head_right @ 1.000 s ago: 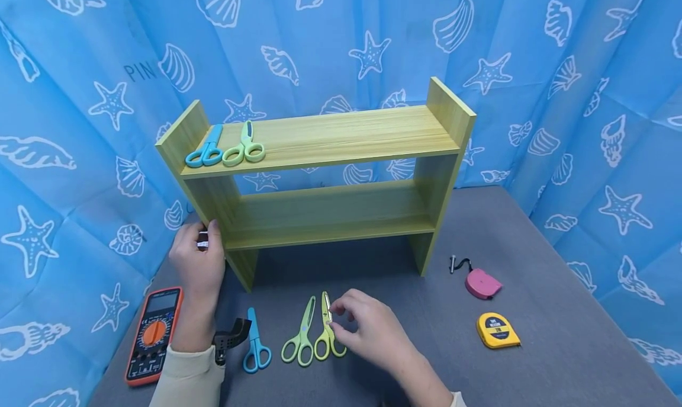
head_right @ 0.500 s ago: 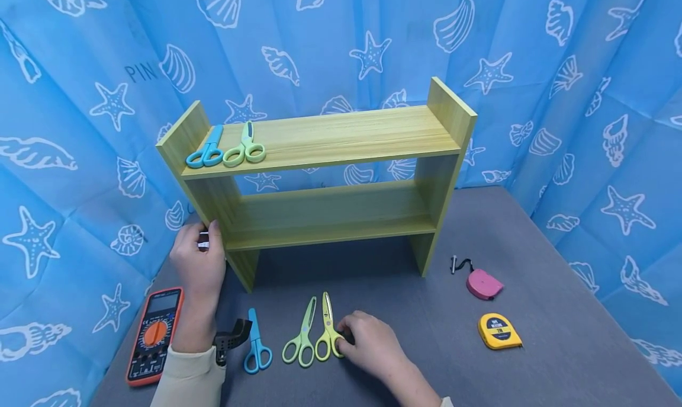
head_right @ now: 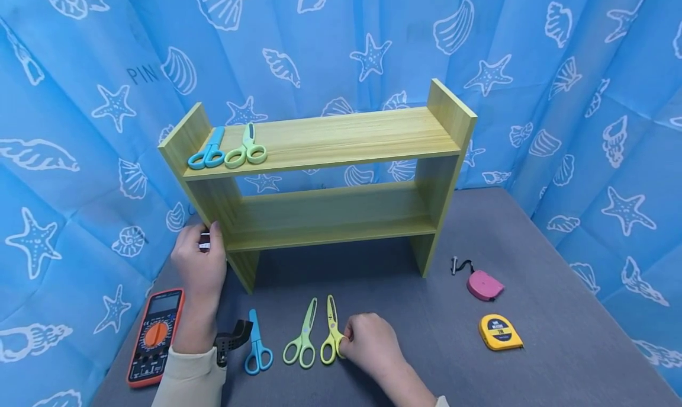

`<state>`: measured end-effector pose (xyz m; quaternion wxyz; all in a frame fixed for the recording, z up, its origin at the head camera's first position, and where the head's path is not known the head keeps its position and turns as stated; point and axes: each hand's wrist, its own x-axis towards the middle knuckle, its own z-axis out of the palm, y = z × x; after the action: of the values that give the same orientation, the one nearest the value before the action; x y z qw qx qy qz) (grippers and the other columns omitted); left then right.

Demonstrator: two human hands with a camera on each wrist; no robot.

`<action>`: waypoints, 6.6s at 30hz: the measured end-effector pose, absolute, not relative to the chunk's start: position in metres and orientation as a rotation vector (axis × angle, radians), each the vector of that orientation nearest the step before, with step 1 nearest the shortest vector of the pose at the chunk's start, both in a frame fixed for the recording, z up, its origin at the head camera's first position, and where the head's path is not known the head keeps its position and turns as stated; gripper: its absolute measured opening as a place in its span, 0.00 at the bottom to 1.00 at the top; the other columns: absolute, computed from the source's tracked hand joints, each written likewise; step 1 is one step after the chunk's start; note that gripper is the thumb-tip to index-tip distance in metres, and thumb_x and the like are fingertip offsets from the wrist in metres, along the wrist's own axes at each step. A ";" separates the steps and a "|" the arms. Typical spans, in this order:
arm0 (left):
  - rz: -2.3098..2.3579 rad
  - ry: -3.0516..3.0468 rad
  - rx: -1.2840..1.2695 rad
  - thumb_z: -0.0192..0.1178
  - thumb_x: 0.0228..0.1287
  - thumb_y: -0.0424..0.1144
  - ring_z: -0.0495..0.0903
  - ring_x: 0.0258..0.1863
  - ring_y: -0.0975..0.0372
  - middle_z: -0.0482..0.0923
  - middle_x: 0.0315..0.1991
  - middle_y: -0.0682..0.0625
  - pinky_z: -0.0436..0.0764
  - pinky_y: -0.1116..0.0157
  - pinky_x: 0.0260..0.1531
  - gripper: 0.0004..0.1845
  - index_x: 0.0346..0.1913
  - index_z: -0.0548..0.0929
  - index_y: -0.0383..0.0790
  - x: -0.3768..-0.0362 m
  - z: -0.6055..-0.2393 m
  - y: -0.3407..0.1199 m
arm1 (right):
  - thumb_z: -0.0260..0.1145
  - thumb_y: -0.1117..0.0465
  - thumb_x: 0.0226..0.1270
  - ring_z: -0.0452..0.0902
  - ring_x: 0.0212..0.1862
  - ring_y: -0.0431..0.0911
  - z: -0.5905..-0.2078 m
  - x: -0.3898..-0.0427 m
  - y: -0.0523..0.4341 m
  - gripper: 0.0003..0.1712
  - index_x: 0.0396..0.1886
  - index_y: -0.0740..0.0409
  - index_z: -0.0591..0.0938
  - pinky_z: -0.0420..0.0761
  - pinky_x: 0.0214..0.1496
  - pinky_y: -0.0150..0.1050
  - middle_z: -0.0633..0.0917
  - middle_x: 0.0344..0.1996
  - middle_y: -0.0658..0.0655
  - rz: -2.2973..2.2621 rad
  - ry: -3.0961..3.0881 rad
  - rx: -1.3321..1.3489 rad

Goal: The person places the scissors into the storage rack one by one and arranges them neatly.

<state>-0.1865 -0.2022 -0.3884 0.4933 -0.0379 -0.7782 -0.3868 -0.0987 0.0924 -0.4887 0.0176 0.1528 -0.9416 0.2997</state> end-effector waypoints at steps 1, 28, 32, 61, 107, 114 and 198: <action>-0.938 -1.887 -0.093 0.62 0.75 0.38 0.82 0.34 0.51 0.80 0.36 0.37 0.78 0.70 0.30 0.14 0.40 0.85 0.26 -0.187 -0.389 -0.202 | 0.69 0.65 0.41 0.64 0.17 0.33 -0.485 -0.098 0.094 0.11 0.15 0.45 0.77 0.69 0.20 0.32 0.72 0.14 0.36 0.937 -2.913 0.471; -0.904 -1.887 -0.103 0.62 0.74 0.37 0.80 0.32 0.49 0.80 0.35 0.35 0.81 0.52 0.28 0.14 0.40 0.84 0.25 -0.187 -0.390 -0.204 | 0.75 0.71 0.57 0.76 0.22 0.41 -0.327 -0.059 0.147 0.09 0.30 0.51 0.87 0.79 0.26 0.34 0.81 0.20 0.44 1.242 -2.566 0.257; -0.890 -1.872 -0.094 0.63 0.73 0.36 0.81 0.31 0.49 0.80 0.34 0.35 0.80 0.57 0.26 0.13 0.39 0.84 0.25 -0.188 -0.389 -0.204 | 0.75 0.70 0.59 0.78 0.23 0.42 -0.307 -0.055 0.149 0.09 0.32 0.51 0.88 0.80 0.26 0.32 0.83 0.22 0.43 1.268 -2.465 0.303; -0.958 -1.871 -0.101 0.63 0.74 0.37 0.80 0.34 0.52 0.80 0.36 0.39 0.77 0.66 0.32 0.12 0.42 0.86 0.27 -0.186 -0.388 -0.203 | 0.62 0.61 0.66 0.77 0.31 0.49 -0.171 -0.153 0.098 0.12 0.36 0.56 0.91 0.72 0.27 0.39 0.86 0.26 0.55 1.213 -2.490 0.303; -0.898 -1.902 -0.096 0.62 0.75 0.38 0.80 0.34 0.48 0.79 0.35 0.36 0.78 0.64 0.32 0.14 0.41 0.84 0.25 -0.187 -0.389 -0.203 | 0.69 0.56 0.68 0.75 0.28 0.45 -0.250 -0.157 0.089 0.08 0.37 0.55 0.90 0.74 0.32 0.42 0.84 0.29 0.50 1.025 -2.307 0.427; -0.911 -1.889 -0.085 0.62 0.74 0.37 0.81 0.34 0.46 0.79 0.35 0.37 0.79 0.62 0.31 0.14 0.41 0.84 0.25 -0.187 -0.388 -0.202 | 0.75 0.57 0.63 0.75 0.30 0.40 -0.289 -0.143 0.086 0.07 0.38 0.53 0.89 0.76 0.32 0.40 0.83 0.30 0.47 1.053 -2.282 0.558; -0.916 -1.888 -0.091 0.62 0.75 0.38 0.82 0.34 0.49 0.79 0.36 0.37 0.75 0.75 0.32 0.14 0.42 0.85 0.26 -0.187 -0.392 -0.203 | 0.70 0.68 0.60 0.74 0.23 0.41 -0.370 -0.088 0.108 0.07 0.28 0.51 0.90 0.75 0.25 0.35 0.83 0.21 0.45 1.352 -2.751 0.138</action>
<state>-0.1872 -0.2027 -0.3920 0.4975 -0.0377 -0.7796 -0.3784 -0.0876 0.1083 -0.3698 0.0368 0.0450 -0.8960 0.4403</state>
